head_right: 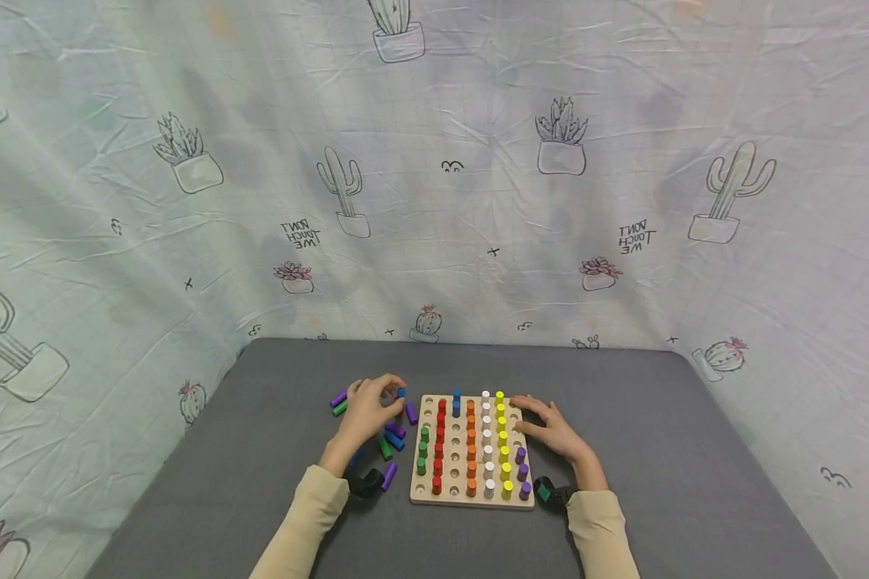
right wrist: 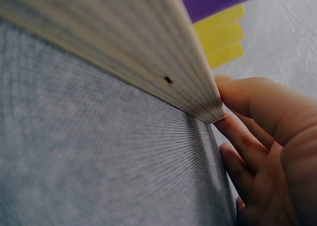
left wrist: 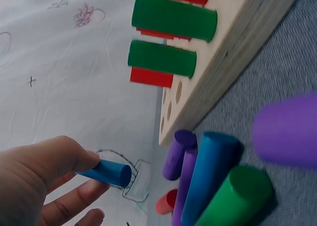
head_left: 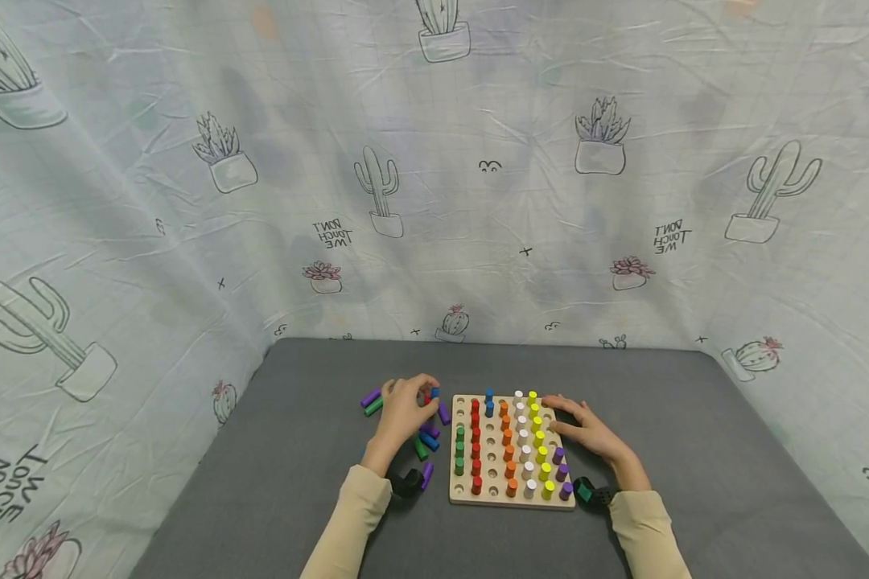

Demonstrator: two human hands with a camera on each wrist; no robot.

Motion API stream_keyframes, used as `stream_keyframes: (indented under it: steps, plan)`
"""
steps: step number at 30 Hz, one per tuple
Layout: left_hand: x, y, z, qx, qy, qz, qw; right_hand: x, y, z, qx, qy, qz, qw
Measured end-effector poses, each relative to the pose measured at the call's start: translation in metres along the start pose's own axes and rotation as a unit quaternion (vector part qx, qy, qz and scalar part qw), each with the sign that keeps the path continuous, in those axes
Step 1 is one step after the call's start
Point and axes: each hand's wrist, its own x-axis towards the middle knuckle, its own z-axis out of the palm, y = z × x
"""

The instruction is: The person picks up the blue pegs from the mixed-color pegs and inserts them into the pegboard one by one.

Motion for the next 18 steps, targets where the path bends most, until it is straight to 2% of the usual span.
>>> stream_keyframes:
  steps: [3, 10, 18]
  plan:
    - [0.000, 0.005, 0.002, 0.006, -0.007, 0.002, 1.0000, 0.000, 0.000, 0.000, -0.001, -0.001, -0.004, 1.000]
    - [0.000, 0.017, 0.007, -0.014, -0.007, 0.020, 0.9997, -0.001, 0.001, -0.001, -0.009, 0.000, -0.023, 1.000]
    - [0.000, 0.031, 0.013, -0.021, -0.029, 0.034, 0.9988, 0.000, 0.001, -0.001, -0.006, -0.002, -0.032, 0.999]
